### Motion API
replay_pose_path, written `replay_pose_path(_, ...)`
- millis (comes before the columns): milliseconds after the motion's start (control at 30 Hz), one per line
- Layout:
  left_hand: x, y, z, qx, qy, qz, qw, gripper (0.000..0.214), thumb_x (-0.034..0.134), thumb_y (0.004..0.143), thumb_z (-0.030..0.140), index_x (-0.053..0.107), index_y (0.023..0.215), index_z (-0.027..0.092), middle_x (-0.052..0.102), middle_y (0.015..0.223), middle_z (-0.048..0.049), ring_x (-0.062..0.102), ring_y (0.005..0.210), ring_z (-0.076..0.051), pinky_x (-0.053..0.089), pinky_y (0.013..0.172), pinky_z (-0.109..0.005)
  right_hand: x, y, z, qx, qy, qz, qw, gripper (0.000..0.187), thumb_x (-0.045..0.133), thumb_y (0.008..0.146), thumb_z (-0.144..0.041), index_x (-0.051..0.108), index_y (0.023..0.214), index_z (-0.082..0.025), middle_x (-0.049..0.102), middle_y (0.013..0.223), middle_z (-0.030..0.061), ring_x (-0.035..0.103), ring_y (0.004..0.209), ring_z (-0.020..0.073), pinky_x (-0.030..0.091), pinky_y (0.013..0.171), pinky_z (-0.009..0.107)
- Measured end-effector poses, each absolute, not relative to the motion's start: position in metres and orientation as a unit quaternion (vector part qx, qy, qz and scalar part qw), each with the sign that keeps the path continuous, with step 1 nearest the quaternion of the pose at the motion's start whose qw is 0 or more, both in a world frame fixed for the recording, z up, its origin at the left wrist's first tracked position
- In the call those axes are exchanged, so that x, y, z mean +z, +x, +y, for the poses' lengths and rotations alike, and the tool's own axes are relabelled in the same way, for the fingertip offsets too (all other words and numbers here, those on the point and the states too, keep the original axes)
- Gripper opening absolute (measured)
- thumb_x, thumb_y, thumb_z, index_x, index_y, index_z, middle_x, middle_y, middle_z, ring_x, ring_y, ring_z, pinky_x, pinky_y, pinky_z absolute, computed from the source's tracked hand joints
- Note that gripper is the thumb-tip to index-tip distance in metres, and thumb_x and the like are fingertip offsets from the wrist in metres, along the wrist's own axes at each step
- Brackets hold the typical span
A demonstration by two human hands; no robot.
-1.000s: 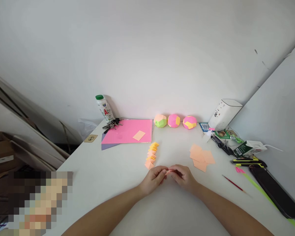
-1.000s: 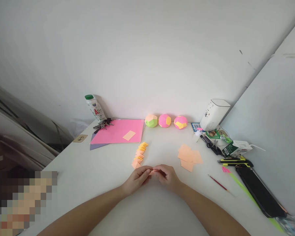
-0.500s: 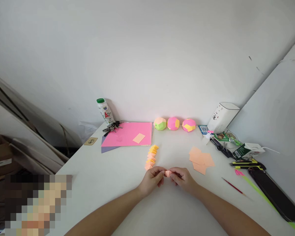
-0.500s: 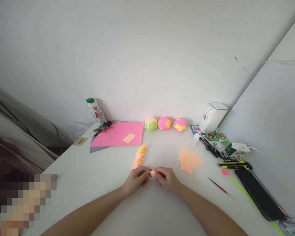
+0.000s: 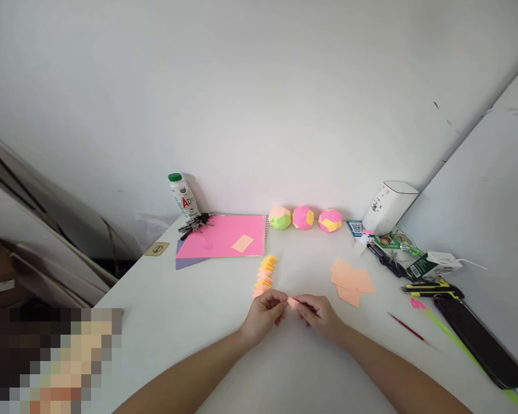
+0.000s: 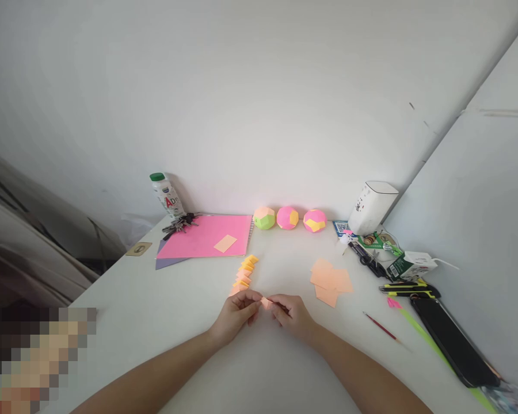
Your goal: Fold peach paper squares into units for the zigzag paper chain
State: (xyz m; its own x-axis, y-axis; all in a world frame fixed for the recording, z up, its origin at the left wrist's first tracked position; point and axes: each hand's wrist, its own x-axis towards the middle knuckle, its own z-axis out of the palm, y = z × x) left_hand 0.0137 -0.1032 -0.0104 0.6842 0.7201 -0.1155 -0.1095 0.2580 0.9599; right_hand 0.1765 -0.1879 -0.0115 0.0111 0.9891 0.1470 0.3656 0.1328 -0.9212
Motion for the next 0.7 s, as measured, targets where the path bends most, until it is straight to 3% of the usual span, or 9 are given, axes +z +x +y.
replay_pose_path(100,-0.011,0.014,-0.103,0.291,0.536,0.289,0.738,0.023,0.067,0.068,0.034,0.057,0.075,0.014,0.052,0.054,0.0033,0.046,0.047,-0.008,0.037,0.043,-0.021,-0.014,0.176,-0.188,0.365,-0.561,-0.584,0.459,0.023,0.046,0.088,-0.038,0.054,0.097,-0.018,0.055,0.062,-0.0024,0.048,0.046,0.0087,0.042,0.045,0.021)
replay_pose_path(233,-0.015,0.013,-0.103,0.296,0.540,0.285,0.735,0.020,0.066,0.069,0.032,0.056,0.074,0.015,0.051,0.053,0.0043,0.044,0.045,-0.008,0.037,0.042,-0.021,-0.012,0.174,-0.189,0.381,-0.559,-0.570,0.466,0.019,0.047,0.088,-0.038,0.050,0.085,-0.019,0.055,0.062,-0.0026,0.048,0.048,0.0090,0.043,0.045,0.020)
replay_pose_path(433,-0.014,0.013,-0.103,0.282,0.560,0.263,0.734,0.018,0.062,0.073,0.031,0.054,0.073,0.015,0.047,0.052,0.0061,0.041,0.042,-0.006,0.035,0.043,-0.020,-0.007,0.172,-0.190,0.342,-0.587,-0.570,0.462,0.019,0.050,0.087,-0.035,0.057,0.081,-0.018,0.057,0.066,-0.0010,0.053,0.050,0.0097,0.043,0.048,0.021)
replay_pose_path(533,-0.015,0.013,-0.104,0.280,0.563,0.273,0.728,0.022,0.061,0.076,0.035,0.051,0.085,0.017,0.050,0.063,0.0052,0.042,0.043,-0.005,0.036,0.042,-0.020,-0.004,0.172,-0.189,0.306,-0.597,-0.576,0.466,0.018,0.052,0.086,-0.033,0.060,0.080,-0.018,0.057,0.070,0.0002,0.054,0.054,0.0107,0.043,0.052,0.022)
replay_pose_path(633,-0.017,0.012,-0.108,0.298,0.577,0.281,0.706,0.023,0.052,0.083,0.037,0.042,0.096,0.022,0.051,0.076,0.0039,0.046,0.047,-0.006,0.038,0.043,-0.020,-0.003,0.173,-0.188,0.302,-0.609,-0.558,0.476,0.020,0.050,0.087,-0.034,0.059,0.078,-0.018,0.056,0.072,0.0010,0.051,0.053,0.0100,0.042,0.049,0.022)
replay_pose_path(700,-0.019,0.011,-0.111,0.291,0.644,0.266,0.656,0.014,0.043,0.088,0.035,0.041,0.090,0.022,0.050,0.072,0.0030,0.048,0.052,-0.009,0.041,0.047,-0.022,-0.004,0.174,-0.187,0.324,-0.621,-0.525,0.484,0.022,0.047,0.089,-0.036,0.057,0.080,-0.018,0.055,0.068,0.0000,0.049,0.049,0.0098,0.041,0.046,0.021)
